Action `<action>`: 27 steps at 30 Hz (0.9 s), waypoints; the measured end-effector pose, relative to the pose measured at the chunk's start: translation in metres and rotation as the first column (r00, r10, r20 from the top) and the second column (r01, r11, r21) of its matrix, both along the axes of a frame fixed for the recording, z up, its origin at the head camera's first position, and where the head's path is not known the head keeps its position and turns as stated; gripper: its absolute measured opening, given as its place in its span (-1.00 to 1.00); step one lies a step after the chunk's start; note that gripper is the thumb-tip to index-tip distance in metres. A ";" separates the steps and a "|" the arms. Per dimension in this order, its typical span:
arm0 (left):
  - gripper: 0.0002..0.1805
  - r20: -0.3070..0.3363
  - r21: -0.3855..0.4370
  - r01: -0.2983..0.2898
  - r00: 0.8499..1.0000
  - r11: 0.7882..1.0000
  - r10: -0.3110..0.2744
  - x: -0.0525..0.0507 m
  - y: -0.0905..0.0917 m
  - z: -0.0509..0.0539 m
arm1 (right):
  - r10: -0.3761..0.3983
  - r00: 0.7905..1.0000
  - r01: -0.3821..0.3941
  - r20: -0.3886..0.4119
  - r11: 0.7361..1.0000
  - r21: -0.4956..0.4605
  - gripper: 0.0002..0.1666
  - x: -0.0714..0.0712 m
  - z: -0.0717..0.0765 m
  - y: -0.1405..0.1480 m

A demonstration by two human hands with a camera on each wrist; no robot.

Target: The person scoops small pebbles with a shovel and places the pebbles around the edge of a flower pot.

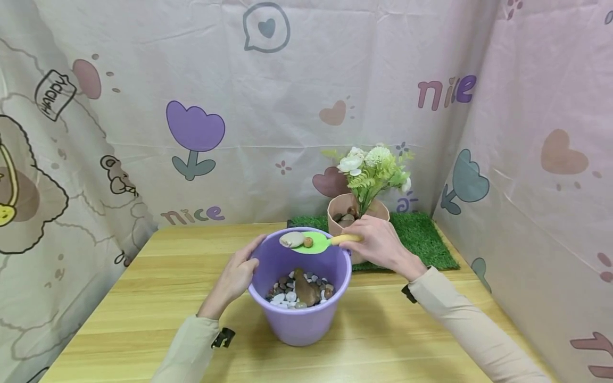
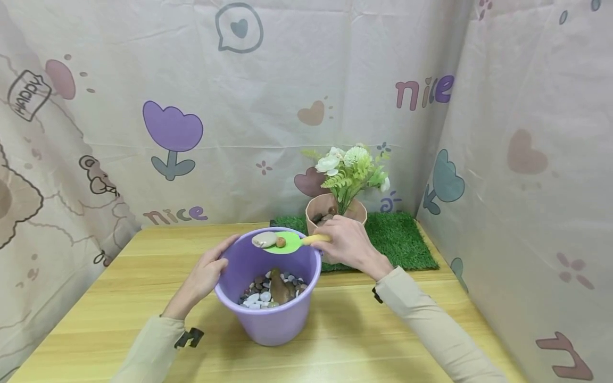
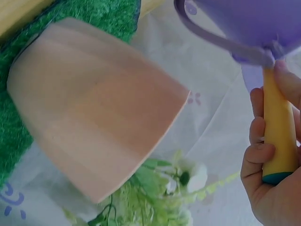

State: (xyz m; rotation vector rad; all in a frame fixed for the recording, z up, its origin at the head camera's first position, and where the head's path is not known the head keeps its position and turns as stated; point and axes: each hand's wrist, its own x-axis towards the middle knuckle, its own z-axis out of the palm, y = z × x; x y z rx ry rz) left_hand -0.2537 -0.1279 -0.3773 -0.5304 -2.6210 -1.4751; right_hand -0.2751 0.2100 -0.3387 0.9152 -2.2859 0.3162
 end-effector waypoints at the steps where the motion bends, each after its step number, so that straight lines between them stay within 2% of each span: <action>1: -0.24 0.000 0.001 0.000 1.000 1.000 0.000 0.000 0.000 0.000 | -0.005 1.000 0.006 0.002 1.000 -0.003 -0.71 0.000 0.001 0.003; 10: -0.23 0.003 0.005 0.001 1.000 1.000 -0.001 -0.001 0.000 -0.003 | -0.022 0.999 0.021 -0.028 0.999 -0.026 -0.77 0.000 0.018 0.025; 18: -0.23 0.005 0.014 0.010 1.000 1.000 -0.010 -0.001 0.000 -0.003 | -0.117 0.993 0.117 0.000 0.993 0.002 -0.77 -0.003 0.037 0.049; 21: -0.23 0.007 0.027 0.015 1.000 1.000 -0.015 -0.001 0.000 -0.002 | -0.156 0.988 0.156 0.016 0.988 0.002 -0.77 -0.006 0.040 0.057; 27: -0.23 0.010 0.048 0.028 1.000 0.998 -0.028 0.000 0.000 -0.002 | -0.223 0.974 0.224 0.028 0.975 -0.001 -0.69 -0.015 0.036 0.076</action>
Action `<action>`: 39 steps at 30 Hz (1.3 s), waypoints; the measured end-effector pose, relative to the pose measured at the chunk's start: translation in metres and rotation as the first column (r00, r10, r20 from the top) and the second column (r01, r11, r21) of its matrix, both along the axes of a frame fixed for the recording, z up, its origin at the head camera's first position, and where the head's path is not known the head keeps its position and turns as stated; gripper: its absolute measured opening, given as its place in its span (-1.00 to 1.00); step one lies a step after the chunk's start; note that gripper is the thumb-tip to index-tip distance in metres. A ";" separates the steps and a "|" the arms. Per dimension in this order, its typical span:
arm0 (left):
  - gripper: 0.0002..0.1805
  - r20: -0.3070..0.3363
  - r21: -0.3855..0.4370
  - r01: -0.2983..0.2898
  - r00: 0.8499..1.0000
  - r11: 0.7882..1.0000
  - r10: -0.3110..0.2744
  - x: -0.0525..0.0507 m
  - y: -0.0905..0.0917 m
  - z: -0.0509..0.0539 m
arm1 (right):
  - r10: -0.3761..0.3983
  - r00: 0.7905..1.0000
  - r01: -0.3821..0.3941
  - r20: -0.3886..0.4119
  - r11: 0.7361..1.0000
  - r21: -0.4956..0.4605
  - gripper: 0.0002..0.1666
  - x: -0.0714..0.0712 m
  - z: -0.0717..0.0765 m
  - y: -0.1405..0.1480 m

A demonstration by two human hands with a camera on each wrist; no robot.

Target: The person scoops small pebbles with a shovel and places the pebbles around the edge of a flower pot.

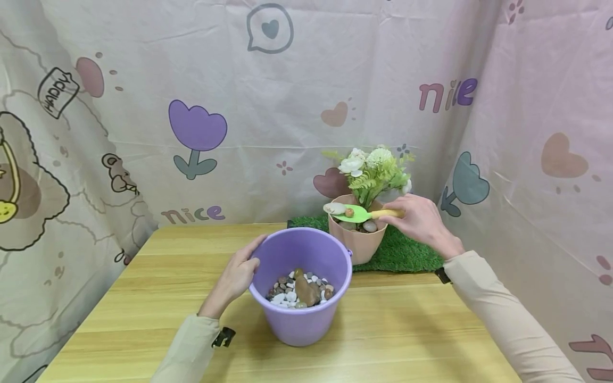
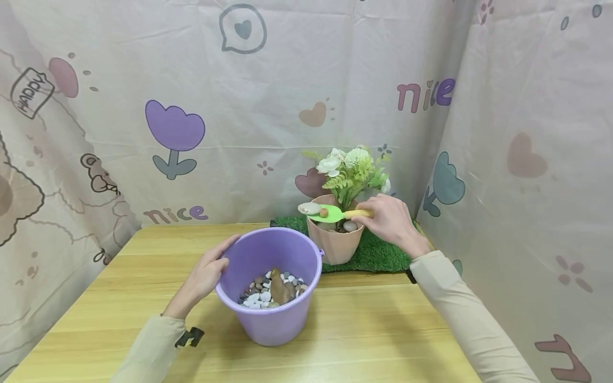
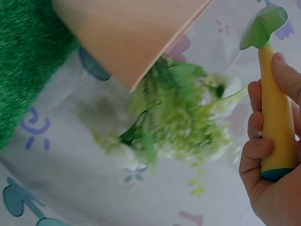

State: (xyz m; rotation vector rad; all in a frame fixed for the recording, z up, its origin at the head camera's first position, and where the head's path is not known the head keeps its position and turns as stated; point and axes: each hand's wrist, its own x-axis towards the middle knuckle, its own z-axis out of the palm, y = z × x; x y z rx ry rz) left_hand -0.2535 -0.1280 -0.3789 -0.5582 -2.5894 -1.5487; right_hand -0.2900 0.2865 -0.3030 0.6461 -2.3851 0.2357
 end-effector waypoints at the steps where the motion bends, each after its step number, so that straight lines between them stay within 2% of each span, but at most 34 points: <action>1: -0.23 -0.001 0.001 0.002 1.000 1.000 -0.002 0.000 0.000 0.000 | -0.007 1.000 0.007 0.004 1.000 -0.004 -0.70 -0.002 -0.001 0.003; 8: -0.23 -0.008 -0.009 0.000 1.000 1.000 0.000 0.000 0.001 0.000 | -0.078 0.996 0.079 0.030 0.997 -0.018 -0.78 -0.010 -0.008 0.022; 16: -0.24 -0.020 -0.017 -0.010 1.000 1.000 0.010 -0.002 0.001 -0.001 | -0.134 0.990 0.134 0.049 0.991 0.016 -0.64 -0.014 -0.017 0.035; 23: -0.23 -0.015 -0.020 -0.025 1.000 0.999 0.024 -0.002 0.001 -0.002 | -0.115 0.992 0.110 0.045 0.989 0.100 -0.79 -0.024 -0.024 0.035; 30: -0.24 -0.015 -0.012 -0.020 1.000 1.000 0.020 0.000 0.001 -0.002 | -0.109 0.992 0.099 0.061 0.983 0.155 -0.74 -0.030 -0.033 0.025; 39: -0.25 -0.017 -0.016 -0.030 0.999 0.999 0.029 0.000 0.001 -0.001 | -0.013 0.998 0.027 -0.069 0.976 0.217 -0.76 -0.028 -0.030 0.013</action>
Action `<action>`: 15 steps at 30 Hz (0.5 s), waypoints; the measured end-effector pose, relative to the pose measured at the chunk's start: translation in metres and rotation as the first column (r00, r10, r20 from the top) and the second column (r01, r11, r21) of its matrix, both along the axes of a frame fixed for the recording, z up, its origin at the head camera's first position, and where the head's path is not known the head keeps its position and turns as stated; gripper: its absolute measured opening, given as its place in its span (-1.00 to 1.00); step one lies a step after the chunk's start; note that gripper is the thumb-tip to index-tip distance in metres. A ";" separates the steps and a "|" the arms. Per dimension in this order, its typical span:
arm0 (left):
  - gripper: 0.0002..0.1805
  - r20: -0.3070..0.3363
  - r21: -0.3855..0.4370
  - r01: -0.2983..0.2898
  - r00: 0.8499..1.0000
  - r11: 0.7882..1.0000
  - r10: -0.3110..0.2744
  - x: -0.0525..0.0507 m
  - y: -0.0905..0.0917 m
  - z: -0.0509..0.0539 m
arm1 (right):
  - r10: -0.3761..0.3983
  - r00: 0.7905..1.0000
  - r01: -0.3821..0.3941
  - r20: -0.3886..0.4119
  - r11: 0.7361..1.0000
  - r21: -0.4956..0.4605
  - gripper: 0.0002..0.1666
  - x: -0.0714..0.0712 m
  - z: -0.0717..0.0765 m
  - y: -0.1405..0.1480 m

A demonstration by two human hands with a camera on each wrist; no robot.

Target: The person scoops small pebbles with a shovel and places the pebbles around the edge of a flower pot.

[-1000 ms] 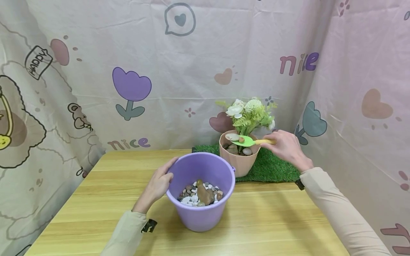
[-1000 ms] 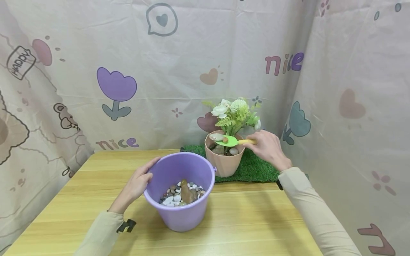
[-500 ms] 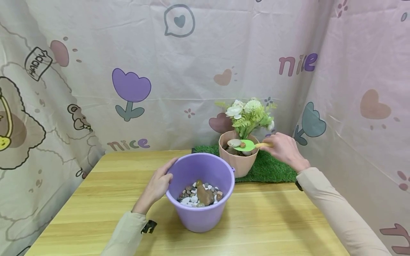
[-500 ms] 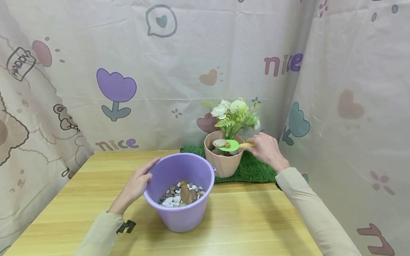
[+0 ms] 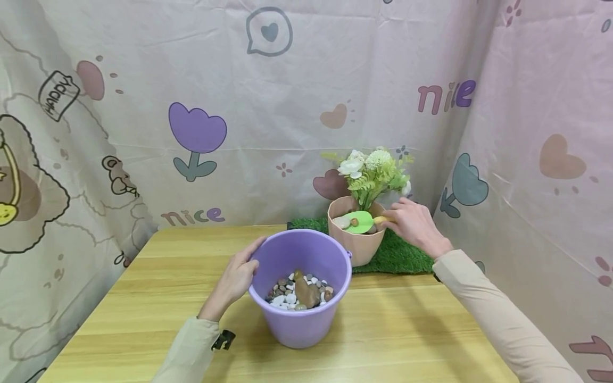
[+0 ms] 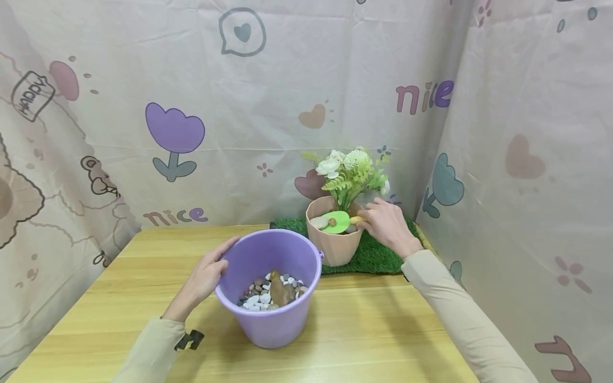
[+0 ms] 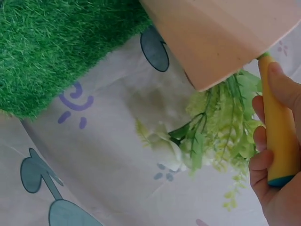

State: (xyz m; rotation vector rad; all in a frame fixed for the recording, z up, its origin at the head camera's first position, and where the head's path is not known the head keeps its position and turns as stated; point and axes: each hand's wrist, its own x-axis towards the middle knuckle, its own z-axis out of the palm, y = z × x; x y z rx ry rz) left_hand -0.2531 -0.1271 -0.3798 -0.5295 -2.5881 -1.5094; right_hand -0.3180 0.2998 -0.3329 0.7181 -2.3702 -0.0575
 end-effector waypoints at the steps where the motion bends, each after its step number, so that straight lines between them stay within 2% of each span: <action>1: -0.25 -0.001 -0.001 0.000 1.000 1.000 0.000 0.000 0.000 0.000 | 0.009 1.000 -0.009 -0.011 1.000 0.007 -0.75 0.000 0.001 0.000; 9: -0.25 0.011 0.015 0.012 1.000 1.000 -0.013 0.000 0.000 0.000 | 0.076 0.995 -0.074 -0.067 0.997 0.029 -0.74 0.003 0.012 0.003; 15: -0.24 0.009 0.024 0.012 1.000 1.000 -0.012 -0.001 0.000 -0.001 | 0.074 0.993 -0.073 -0.089 0.997 0.010 -0.73 0.001 0.015 0.006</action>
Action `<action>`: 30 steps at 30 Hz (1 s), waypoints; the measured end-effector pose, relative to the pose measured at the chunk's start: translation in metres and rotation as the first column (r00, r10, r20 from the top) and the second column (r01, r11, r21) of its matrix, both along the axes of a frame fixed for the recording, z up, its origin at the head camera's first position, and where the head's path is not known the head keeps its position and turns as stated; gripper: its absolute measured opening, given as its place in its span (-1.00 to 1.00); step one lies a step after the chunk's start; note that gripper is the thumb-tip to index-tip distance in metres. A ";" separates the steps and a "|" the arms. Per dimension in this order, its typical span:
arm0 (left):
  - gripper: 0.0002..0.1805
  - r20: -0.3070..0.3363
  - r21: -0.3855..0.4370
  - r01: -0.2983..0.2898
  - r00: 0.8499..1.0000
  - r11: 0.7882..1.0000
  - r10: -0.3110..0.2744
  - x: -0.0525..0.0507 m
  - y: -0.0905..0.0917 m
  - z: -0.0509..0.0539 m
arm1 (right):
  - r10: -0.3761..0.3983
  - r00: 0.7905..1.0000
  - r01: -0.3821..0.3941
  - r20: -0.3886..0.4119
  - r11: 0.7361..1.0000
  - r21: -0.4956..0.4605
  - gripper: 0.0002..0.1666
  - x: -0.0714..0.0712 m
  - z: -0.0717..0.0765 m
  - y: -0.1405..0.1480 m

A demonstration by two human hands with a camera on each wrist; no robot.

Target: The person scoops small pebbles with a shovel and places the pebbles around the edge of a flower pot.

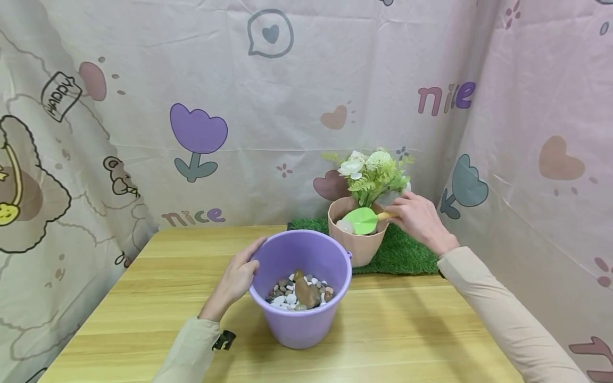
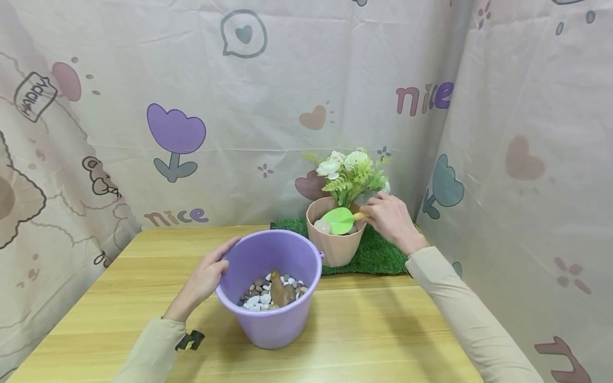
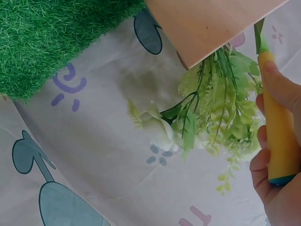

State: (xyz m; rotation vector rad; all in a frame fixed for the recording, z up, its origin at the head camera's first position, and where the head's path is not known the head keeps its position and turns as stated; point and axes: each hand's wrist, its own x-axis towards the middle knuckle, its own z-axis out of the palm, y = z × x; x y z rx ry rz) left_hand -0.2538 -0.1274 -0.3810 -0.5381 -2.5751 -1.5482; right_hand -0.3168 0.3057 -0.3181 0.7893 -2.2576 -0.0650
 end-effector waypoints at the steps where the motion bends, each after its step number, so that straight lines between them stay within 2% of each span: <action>1: -0.24 0.000 0.001 0.001 1.000 1.000 -0.001 0.000 0.000 0.000 | -0.008 1.000 0.008 0.001 1.000 -0.005 -0.73 0.000 0.000 0.000; 9: -0.24 0.006 0.019 0.008 1.000 1.000 -0.008 0.000 0.001 0.001 | -0.081 0.996 0.082 0.047 0.996 -0.030 -0.69 0.000 -0.001 0.000; 19: -0.25 0.008 0.019 0.003 1.000 1.000 -0.003 0.001 0.001 0.001 | -0.123 0.988 0.130 0.093 0.989 -0.074 -0.68 0.001 -0.005 0.002; 30: -0.25 0.012 0.024 -0.001 1.000 1.000 0.001 0.001 0.000 0.000 | -0.145 0.955 0.180 0.258 0.976 -0.119 -0.69 0.003 -0.014 -0.001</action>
